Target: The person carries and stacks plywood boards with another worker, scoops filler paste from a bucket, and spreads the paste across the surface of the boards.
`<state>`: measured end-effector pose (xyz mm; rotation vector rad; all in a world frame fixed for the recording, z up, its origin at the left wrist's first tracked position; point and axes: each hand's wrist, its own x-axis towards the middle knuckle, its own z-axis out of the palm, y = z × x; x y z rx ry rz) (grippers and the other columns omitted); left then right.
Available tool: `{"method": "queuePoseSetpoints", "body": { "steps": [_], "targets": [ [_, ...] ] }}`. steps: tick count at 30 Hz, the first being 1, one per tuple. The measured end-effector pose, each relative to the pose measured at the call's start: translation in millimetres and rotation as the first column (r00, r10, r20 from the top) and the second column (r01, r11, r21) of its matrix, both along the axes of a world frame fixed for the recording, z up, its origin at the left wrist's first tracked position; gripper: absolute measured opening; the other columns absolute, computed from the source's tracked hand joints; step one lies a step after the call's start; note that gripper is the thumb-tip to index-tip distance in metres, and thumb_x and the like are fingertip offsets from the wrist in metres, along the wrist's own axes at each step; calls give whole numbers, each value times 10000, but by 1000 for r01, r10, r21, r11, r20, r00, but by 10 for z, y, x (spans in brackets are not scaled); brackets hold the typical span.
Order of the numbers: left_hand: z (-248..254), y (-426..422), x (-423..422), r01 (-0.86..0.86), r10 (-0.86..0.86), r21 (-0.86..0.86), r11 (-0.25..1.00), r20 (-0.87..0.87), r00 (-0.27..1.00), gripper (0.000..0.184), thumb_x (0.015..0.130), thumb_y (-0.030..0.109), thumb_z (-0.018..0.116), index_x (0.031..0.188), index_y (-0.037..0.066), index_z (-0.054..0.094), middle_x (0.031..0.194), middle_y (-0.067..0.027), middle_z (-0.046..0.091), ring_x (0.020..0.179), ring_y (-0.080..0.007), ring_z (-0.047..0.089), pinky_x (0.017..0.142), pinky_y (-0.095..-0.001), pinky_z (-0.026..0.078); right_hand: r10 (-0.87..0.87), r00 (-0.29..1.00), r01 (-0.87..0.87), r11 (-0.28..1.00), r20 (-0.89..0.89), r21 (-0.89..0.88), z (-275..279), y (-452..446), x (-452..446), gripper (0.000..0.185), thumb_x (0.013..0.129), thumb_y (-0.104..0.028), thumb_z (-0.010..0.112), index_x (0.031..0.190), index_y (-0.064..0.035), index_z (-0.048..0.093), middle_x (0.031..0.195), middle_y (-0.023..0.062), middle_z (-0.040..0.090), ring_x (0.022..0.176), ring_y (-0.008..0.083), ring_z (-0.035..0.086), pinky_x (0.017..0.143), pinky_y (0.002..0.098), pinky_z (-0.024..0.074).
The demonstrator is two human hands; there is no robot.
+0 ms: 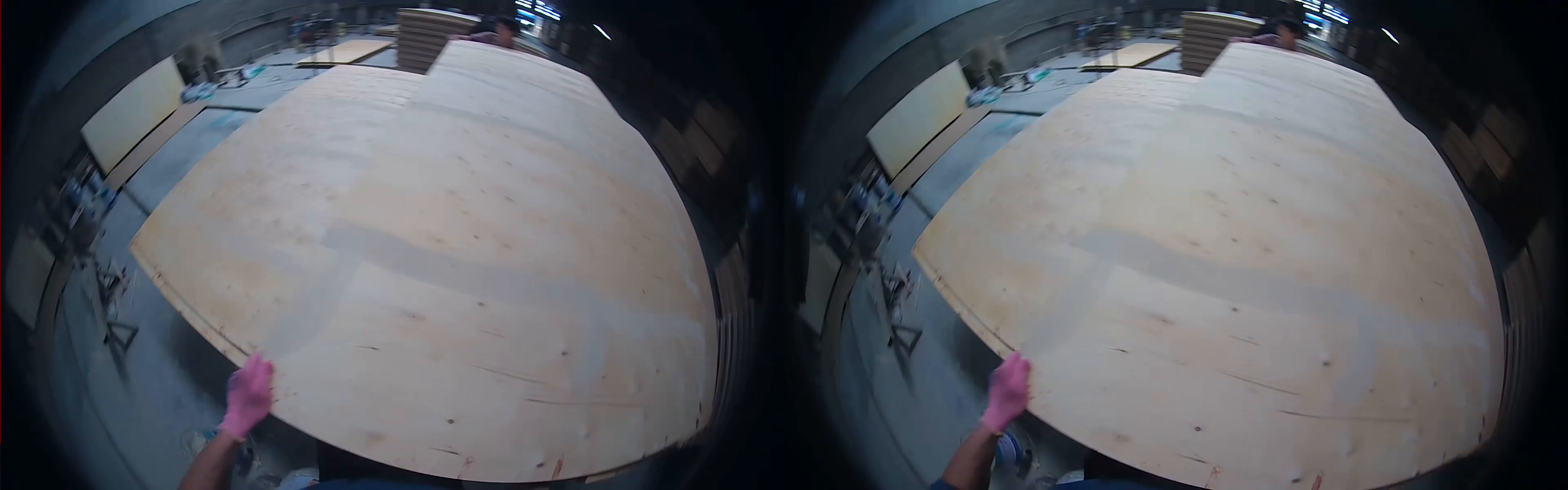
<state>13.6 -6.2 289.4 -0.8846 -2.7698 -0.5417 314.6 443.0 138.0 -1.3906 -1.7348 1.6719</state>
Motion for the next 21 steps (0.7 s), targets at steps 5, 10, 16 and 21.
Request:
{"method": "queuePoseSetpoints", "body": {
  "steps": [5,10,16,21],
  "targets": [
    [-1804,503,357,-63,6,121,991,423,906,203,982,178,467,1104,68,587,1114,-169,606,922,-412,639,772,-505,531,36,997,-30,995,-61,96,367,-5,-339,483,1030,-283,520,1433,-18,501,1408,159,570,1293,310,534,1107,418,386],
    [-3159,1019,695,-167,-13,183,969,710,704,356,1040,331,368,1168,100,606,1188,-185,625,1070,-413,619,893,-482,521,101,976,-38,953,-193,302,1070,-338,-907,493,1038,-296,507,1441,-14,489,1424,161,556,1316,299,515,1123,415,368],
    [-3046,1143,708,-414,-70,234,880,925,374,548,1049,481,311,1264,78,613,1302,-203,616,1209,-423,569,1024,-475,448,227,877,37,848,-424,529,2037,-1057,-1740,506,1047,-313,492,1451,-9,475,1442,164,540,1342,287,493,1142,411,347],
    [-3005,789,338,-503,-156,272,821,953,260,637,1032,535,331,1259,17,625,1276,-231,640,1256,-405,557,1070,-452,406,430,676,64,774,-598,630,2842,-1943,-2644,517,1055,-326,480,1460,-5,463,1457,166,526,1365,277,474,1157,408,330]
  ]
}}
